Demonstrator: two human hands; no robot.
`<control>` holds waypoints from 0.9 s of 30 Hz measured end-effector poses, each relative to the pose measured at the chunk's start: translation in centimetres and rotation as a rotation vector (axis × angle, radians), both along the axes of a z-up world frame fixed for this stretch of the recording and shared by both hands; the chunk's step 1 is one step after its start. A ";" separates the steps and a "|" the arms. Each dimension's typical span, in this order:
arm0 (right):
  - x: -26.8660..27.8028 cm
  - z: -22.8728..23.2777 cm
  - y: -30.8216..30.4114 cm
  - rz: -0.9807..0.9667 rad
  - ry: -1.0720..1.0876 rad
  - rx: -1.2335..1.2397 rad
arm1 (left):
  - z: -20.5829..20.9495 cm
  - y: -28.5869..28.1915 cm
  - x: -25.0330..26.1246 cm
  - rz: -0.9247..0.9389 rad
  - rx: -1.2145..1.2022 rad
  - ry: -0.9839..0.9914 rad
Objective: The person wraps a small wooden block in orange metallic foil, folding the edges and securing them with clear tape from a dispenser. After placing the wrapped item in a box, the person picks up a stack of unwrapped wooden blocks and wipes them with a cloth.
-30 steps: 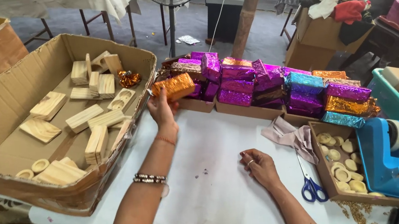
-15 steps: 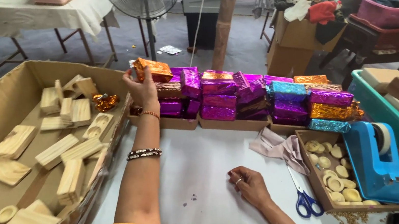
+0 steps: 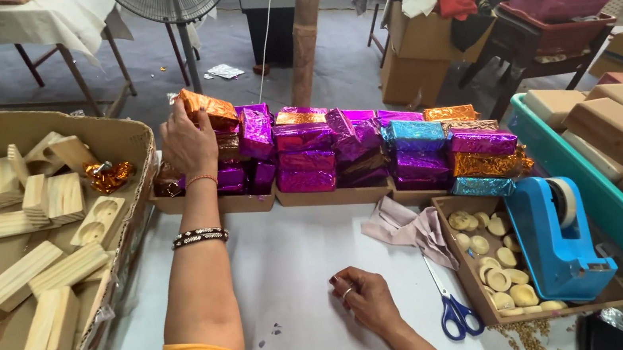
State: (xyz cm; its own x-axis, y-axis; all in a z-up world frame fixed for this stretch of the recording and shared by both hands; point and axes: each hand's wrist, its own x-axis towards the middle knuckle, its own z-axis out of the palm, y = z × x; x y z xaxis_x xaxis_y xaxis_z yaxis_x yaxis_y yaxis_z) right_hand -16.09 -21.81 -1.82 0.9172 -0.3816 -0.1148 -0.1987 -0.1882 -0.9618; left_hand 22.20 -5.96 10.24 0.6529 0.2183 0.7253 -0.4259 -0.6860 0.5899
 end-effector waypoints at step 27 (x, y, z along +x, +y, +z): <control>-0.5 1.9 0.6 0.012 -0.007 -0.113 | -6.8 -5.1 -17.5 -0.520 0.196 -0.382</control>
